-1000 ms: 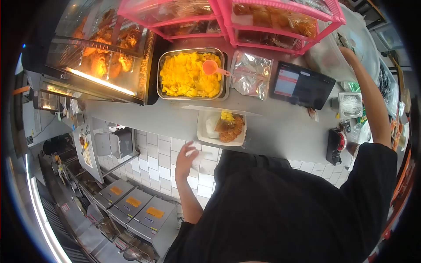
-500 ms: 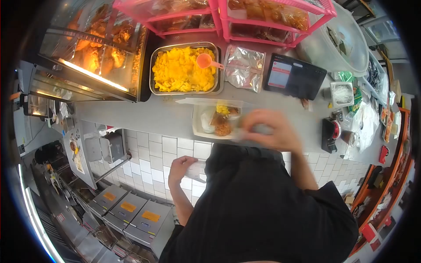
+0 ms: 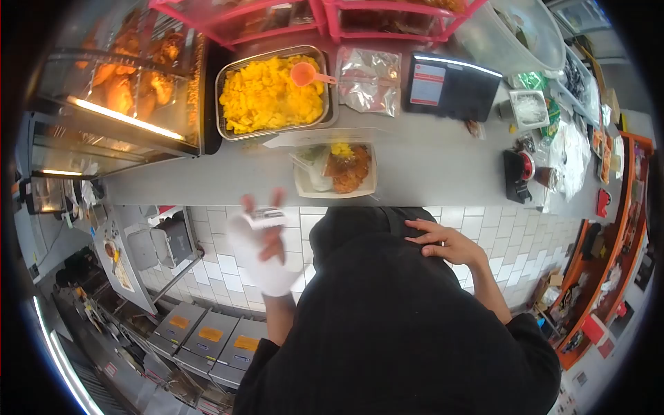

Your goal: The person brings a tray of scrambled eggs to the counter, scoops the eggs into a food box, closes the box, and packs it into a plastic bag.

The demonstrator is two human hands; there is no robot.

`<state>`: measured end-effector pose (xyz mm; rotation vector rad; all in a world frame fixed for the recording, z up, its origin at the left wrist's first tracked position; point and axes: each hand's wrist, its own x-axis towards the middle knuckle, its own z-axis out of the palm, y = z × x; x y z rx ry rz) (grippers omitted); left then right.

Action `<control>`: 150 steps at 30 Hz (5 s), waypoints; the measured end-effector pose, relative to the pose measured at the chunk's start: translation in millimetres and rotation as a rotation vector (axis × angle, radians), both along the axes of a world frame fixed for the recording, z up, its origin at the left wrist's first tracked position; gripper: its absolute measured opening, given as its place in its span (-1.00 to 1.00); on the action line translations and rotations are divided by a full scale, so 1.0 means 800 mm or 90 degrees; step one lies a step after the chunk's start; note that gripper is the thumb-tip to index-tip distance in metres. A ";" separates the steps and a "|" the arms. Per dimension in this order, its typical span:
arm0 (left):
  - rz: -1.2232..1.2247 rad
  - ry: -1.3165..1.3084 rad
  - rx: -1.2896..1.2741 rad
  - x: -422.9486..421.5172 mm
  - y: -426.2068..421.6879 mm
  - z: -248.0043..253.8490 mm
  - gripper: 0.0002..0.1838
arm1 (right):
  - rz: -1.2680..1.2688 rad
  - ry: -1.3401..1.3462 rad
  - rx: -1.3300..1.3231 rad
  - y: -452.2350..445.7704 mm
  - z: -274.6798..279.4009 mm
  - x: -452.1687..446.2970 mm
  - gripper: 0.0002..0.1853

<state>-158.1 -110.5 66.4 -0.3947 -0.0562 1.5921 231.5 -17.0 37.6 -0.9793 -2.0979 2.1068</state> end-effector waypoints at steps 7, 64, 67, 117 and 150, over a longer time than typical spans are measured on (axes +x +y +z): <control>-0.555 0.867 -0.037 0.136 0.105 -0.060 -0.18 | -0.425 -0.102 -0.014 -0.015 0.006 -0.022 -0.63; 0.194 1.719 -0.218 0.087 0.207 0.011 -0.63 | -0.264 -0.035 0.146 0.037 -0.086 0.051 -0.79; 0.096 1.675 -0.341 0.040 0.192 0.012 -0.61 | -0.252 -0.147 0.214 0.068 -0.065 0.030 -0.69; -0.103 1.000 -0.490 -0.044 0.171 -0.150 -0.68 | 0.334 0.031 0.643 0.231 -0.085 -0.410 -0.87; -0.123 1.643 -0.267 -0.020 0.143 -0.053 -0.75 | -0.230 -0.087 0.546 0.074 -0.107 -0.153 -0.69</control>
